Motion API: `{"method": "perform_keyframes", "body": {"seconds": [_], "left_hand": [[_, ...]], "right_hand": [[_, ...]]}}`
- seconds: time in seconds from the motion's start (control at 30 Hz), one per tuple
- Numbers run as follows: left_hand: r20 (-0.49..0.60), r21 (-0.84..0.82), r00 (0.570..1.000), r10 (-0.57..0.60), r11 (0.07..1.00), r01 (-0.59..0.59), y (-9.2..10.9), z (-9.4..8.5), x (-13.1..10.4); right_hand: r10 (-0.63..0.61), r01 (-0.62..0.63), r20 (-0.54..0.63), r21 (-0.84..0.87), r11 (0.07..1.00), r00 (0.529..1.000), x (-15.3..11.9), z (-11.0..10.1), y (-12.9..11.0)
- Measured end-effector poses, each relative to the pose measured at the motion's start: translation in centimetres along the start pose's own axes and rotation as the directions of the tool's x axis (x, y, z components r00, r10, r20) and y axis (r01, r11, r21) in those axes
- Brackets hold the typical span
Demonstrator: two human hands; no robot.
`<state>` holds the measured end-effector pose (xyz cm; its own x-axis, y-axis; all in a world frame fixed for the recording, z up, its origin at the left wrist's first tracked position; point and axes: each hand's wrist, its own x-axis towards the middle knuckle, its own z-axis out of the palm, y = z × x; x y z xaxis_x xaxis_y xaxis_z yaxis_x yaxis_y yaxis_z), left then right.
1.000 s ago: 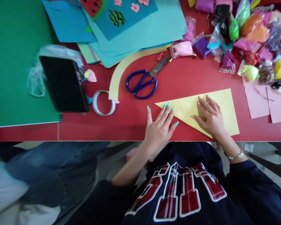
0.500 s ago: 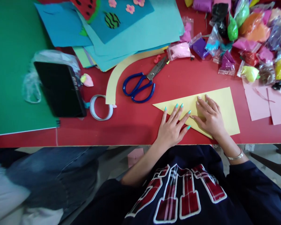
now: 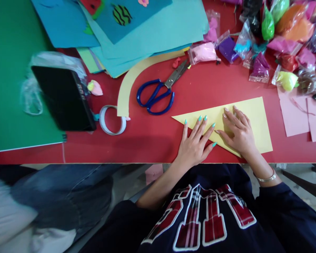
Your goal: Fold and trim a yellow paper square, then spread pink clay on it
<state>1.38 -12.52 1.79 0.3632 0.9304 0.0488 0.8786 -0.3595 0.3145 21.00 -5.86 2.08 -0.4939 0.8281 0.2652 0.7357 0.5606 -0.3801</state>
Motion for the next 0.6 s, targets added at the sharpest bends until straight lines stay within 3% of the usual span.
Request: {"method": "perform_keyframes", "body": {"seconds": [0.17, 0.43, 0.6], "left_hand": [[-0.021, 0.008, 1.0, 0.011, 1.0, -0.011, 0.0, 0.0, 0.0], [0.074, 0.036, 0.997, -0.026, 0.999, 0.023, 0.5, -0.4, -0.1], [0.085, 0.1, 0.994, 0.062, 0.992, -0.07, 2.2, -0.4, -1.6]], "right_hand": [[0.017, -0.017, 0.004, 0.002, 1.0, 1.0, 0.1, 0.0, -0.1], [0.033, -0.033, 0.006, -0.006, 0.999, 0.999, 0.1, 0.0, 0.0], [0.007, -0.007, -0.013, 0.014, 1.0, 1.0, -0.1, 0.2, 0.1]]}}
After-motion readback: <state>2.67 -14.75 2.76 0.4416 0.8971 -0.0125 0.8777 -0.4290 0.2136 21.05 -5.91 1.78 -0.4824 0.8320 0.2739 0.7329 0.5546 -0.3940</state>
